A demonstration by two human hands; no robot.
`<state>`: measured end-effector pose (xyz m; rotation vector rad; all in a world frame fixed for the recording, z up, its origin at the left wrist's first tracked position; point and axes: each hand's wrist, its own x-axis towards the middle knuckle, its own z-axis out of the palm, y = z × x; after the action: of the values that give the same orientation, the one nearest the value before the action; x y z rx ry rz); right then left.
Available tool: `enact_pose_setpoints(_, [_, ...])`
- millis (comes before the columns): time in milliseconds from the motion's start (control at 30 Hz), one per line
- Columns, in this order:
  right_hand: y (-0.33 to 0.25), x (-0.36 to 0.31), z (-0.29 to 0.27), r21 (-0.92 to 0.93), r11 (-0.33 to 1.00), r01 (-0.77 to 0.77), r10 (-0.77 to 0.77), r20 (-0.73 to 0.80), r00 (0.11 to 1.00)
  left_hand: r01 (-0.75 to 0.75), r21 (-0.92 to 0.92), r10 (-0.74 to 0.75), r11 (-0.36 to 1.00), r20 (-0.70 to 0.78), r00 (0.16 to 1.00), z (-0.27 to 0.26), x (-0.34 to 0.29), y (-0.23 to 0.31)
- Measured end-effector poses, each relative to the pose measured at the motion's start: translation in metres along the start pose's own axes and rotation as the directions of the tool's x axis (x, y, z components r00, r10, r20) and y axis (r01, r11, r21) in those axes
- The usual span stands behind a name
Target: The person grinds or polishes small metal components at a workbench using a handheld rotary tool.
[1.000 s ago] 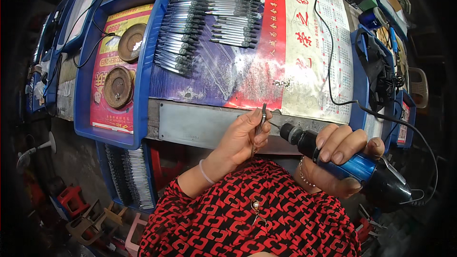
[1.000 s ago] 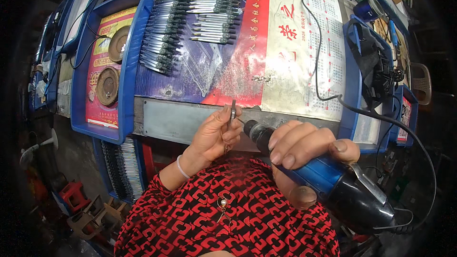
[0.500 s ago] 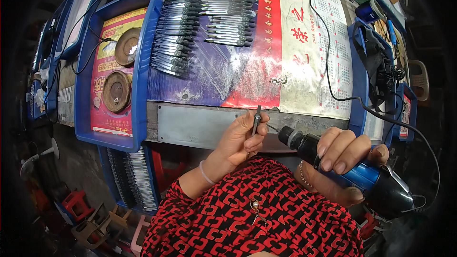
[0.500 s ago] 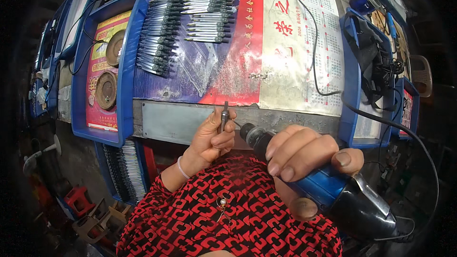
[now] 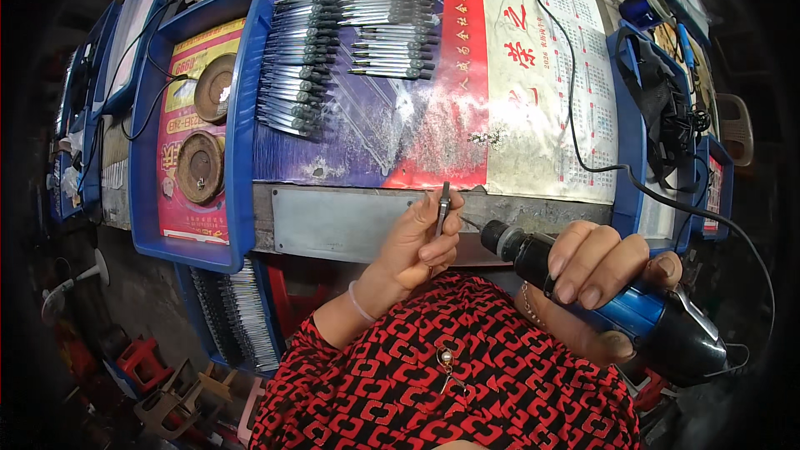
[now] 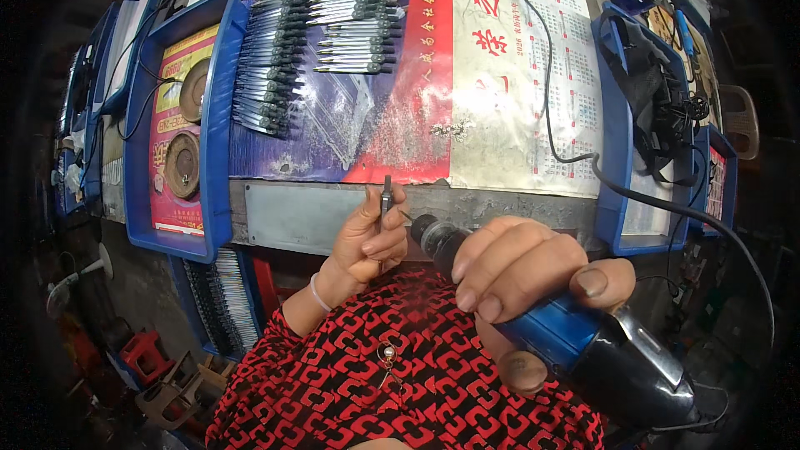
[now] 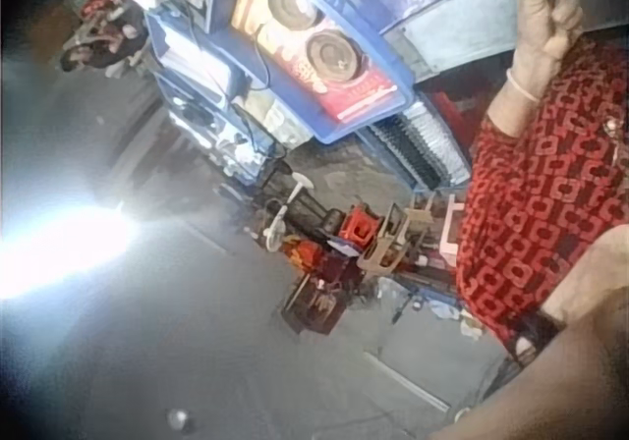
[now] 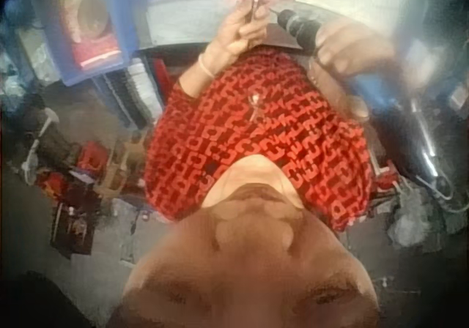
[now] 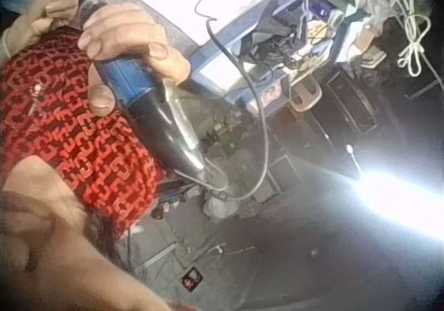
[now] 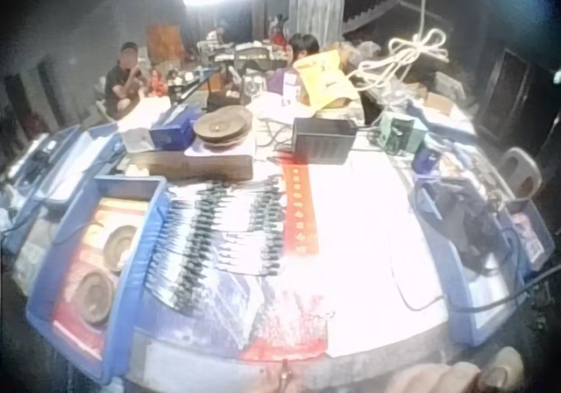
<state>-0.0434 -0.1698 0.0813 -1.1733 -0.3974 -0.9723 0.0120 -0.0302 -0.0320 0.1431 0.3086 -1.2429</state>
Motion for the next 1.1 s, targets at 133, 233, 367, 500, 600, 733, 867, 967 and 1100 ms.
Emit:
enact_pose_setpoints(133, [-0.001, -0.001, -0.002, 0.005, 1.0, 0.016, -0.016, -0.007, 1.0, -0.032, 0.008, 0.032, 0.999, -0.041, 0.999, 0.003, 0.004, 0.0])
enact_pose_setpoints(233, [-0.002, -0.002, -0.004, 0.0, 1.0, 0.007, -0.007, -0.032, 0.999, -0.029, 0.004, 0.028, 1.0, 0.086, 0.996, -0.008, 0.006, 0.001])
enact_pose_setpoints(367, [-0.001, -0.001, -0.004, 0.003, 1.0, 0.003, -0.003, -0.037, 0.999, 0.014, 0.024, -0.016, 1.0, 0.083, 0.996, -0.011, 0.006, 0.004])
enact_pose_setpoints(500, [-0.001, 0.0, -0.007, 0.004, 1.0, -0.007, 0.007, -0.021, 1.0, -0.024, 0.039, 0.024, 0.999, -0.014, 1.0, -0.002, 0.006, 0.002])
enact_pose_setpoints(600, [-0.002, 0.0, -0.008, -0.004, 1.0, -0.017, 0.017, -0.002, 1.0, -0.04, 0.037, 0.042, 0.999, -0.035, 0.999, 0.001, 0.006, 0.001])
enact_pose_setpoints(733, [-0.002, 0.001, -0.008, 0.003, 1.0, -0.007, 0.007, 0.016, 1.0, -0.024, 0.008, 0.023, 1.0, 0.143, 0.989, -0.017, 0.006, 0.002])
enact_pose_setpoints(867, [-0.002, -0.002, -0.008, 0.004, 1.0, -0.012, 0.012, 0.013, 1.0, -0.015, -0.082, 0.02, 0.997, 0.067, 0.998, -0.01, 0.004, 0.003])
enact_pose_setpoints(967, [-0.004, -0.003, -0.009, 0.002, 0.999, -0.032, 0.032, 0.041, 0.999, -0.035, -0.098, 0.031, 0.995, -0.045, 0.999, -0.005, 0.003, 0.003])
enact_pose_setpoints(1100, [-0.006, -0.001, -0.009, -0.009, 1.0, -0.028, 0.028, 0.058, 0.998, -0.06, -0.038, 0.064, 0.997, 0.108, 0.992, -0.011, 0.003, 0.001])
